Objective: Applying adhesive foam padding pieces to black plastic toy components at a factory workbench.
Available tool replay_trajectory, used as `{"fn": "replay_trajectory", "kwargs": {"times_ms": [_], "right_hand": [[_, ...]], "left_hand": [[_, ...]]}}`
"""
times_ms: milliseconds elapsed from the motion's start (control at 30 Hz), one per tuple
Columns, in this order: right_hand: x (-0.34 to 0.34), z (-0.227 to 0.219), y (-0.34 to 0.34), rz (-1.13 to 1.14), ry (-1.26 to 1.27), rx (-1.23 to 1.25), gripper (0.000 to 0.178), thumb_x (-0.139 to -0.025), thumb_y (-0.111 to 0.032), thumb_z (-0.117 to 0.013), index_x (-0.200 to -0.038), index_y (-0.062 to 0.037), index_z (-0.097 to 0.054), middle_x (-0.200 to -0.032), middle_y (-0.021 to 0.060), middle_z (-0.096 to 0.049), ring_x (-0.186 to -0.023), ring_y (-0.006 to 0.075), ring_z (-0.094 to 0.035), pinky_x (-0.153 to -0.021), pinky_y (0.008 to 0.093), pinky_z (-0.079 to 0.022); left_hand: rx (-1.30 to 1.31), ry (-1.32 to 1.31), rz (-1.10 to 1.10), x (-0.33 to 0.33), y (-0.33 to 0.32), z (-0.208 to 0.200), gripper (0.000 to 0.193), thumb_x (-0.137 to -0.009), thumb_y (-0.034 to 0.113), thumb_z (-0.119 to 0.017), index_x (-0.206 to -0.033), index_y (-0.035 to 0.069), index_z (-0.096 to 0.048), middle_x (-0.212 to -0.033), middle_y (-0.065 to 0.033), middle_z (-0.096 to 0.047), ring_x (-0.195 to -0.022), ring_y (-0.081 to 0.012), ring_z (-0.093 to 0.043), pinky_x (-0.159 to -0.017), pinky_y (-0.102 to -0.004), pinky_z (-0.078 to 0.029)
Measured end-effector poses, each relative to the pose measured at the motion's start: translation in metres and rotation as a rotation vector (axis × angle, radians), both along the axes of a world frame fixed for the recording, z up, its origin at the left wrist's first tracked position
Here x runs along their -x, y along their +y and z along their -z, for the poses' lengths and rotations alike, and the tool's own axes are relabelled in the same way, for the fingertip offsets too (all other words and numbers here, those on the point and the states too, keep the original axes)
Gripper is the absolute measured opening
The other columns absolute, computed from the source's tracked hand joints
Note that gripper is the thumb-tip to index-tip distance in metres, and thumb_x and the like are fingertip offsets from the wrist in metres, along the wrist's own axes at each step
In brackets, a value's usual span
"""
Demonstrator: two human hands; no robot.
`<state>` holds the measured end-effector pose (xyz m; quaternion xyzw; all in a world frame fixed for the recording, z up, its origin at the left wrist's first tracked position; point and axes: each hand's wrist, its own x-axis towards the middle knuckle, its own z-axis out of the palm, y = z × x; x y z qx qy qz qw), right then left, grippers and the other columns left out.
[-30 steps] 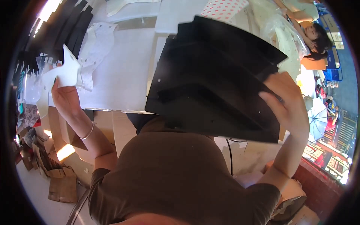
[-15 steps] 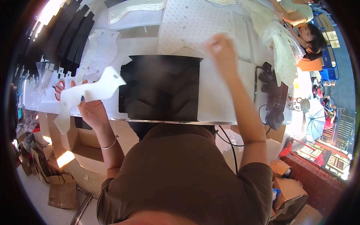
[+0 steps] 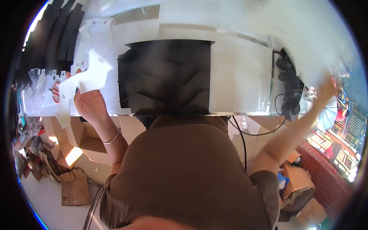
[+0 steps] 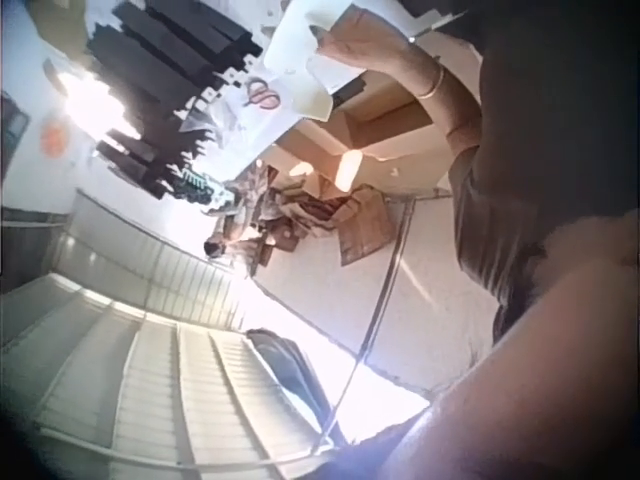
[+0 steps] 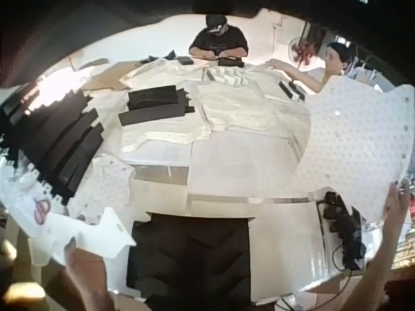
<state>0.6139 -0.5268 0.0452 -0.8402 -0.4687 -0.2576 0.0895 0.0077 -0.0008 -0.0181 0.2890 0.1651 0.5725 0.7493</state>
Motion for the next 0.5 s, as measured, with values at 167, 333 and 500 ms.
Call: {"fn": "replay_trajectory", "kwargs": {"times_ms": [167, 333, 500], "right_hand": [[0.227, -0.003, -0.225, 1.063, 0.005, -0.807, 0.021, -0.088, -0.013, -0.06, -0.105, -0.0013, -0.063, -0.089, 0.0111, -0.064, -0.073, 0.0192, -0.06, -0.06, 0.0311, -0.05], [0.345, 0.112, -0.326, 1.065, 0.034, -0.12, 0.018, -0.087, -0.015, -0.06, -0.097, -0.0002, -0.062, -0.081, 0.0129, -0.061, -0.068, 0.0236, -0.057, -0.061, 0.0346, -0.049], [0.43, 0.199, -0.357, 0.986, 0.078, 0.527, 0.018, -0.087, -0.017, -0.06, -0.089, 0.001, -0.061, -0.072, 0.0147, -0.057, -0.063, 0.028, -0.053, -0.061, 0.0381, -0.048]], "left_hand": [[-0.095, 0.35, 0.204, -0.049, -0.044, -0.029, 0.068, -0.087, 0.009, -0.049, -0.147, 0.007, -0.017, -0.136, -0.0233, -0.042, -0.125, -0.0289, -0.045, -0.103, -0.0437, -0.04], [-0.132, 0.425, 0.437, -0.072, -0.066, -0.031, 0.069, -0.088, 0.007, -0.047, -0.148, 0.004, -0.012, -0.138, -0.0249, -0.04, -0.125, -0.0295, -0.045, -0.104, -0.0446, -0.037], [-0.025, 0.417, 0.566, -0.095, -0.076, -0.026, 0.075, -0.084, -0.001, -0.043, -0.15, 0.011, -0.009, -0.14, -0.0173, -0.037, -0.122, -0.0202, -0.044, -0.093, -0.0321, -0.043]]}}
